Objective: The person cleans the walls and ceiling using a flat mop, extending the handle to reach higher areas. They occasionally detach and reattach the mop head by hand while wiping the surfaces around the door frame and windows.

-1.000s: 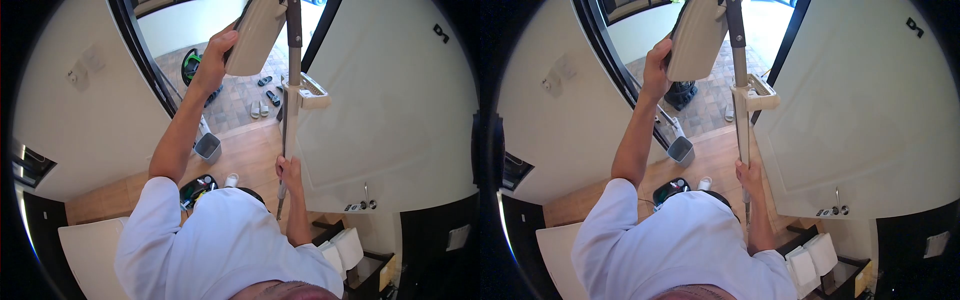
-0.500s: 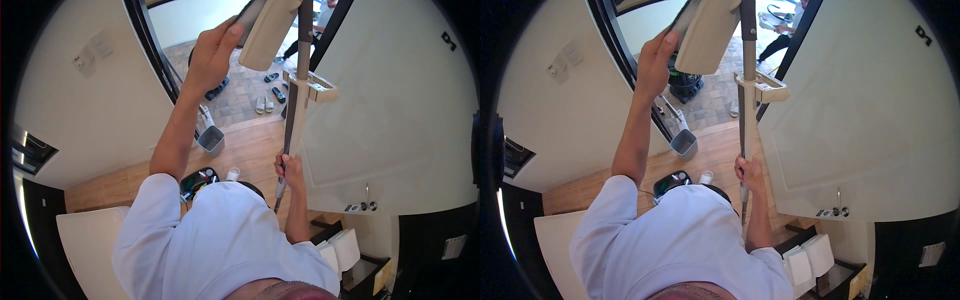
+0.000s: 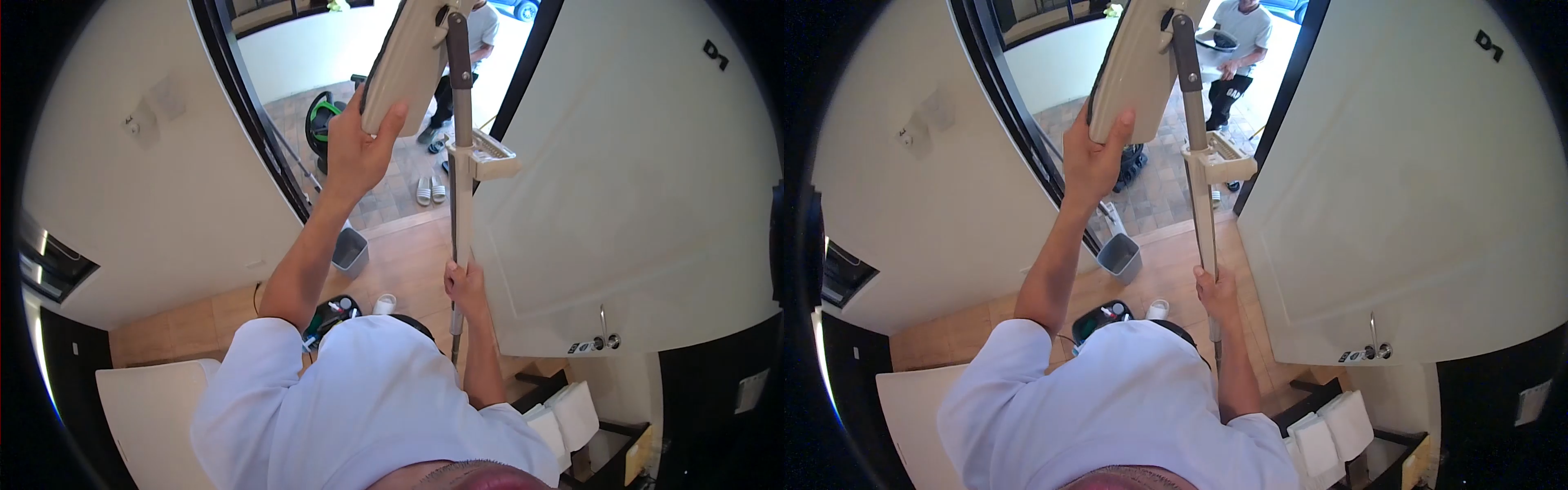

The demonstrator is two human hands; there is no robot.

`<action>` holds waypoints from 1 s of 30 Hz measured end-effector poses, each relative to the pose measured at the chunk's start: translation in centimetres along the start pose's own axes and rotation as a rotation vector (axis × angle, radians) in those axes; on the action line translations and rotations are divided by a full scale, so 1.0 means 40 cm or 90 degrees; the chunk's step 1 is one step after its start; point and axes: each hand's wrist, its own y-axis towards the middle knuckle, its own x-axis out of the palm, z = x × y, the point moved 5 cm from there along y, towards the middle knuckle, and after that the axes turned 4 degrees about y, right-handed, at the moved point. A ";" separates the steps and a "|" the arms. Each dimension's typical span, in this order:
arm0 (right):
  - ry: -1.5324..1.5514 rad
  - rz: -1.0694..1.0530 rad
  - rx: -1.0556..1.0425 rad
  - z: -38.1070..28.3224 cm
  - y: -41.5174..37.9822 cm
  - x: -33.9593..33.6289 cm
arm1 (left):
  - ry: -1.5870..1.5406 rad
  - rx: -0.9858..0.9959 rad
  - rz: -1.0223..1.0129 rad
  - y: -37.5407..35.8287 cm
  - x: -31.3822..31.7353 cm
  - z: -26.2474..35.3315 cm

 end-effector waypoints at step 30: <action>-0.429 0.363 -0.287 -0.151 -0.126 -0.179 | -0.430 -0.055 -0.132 0.409 0.225 0.383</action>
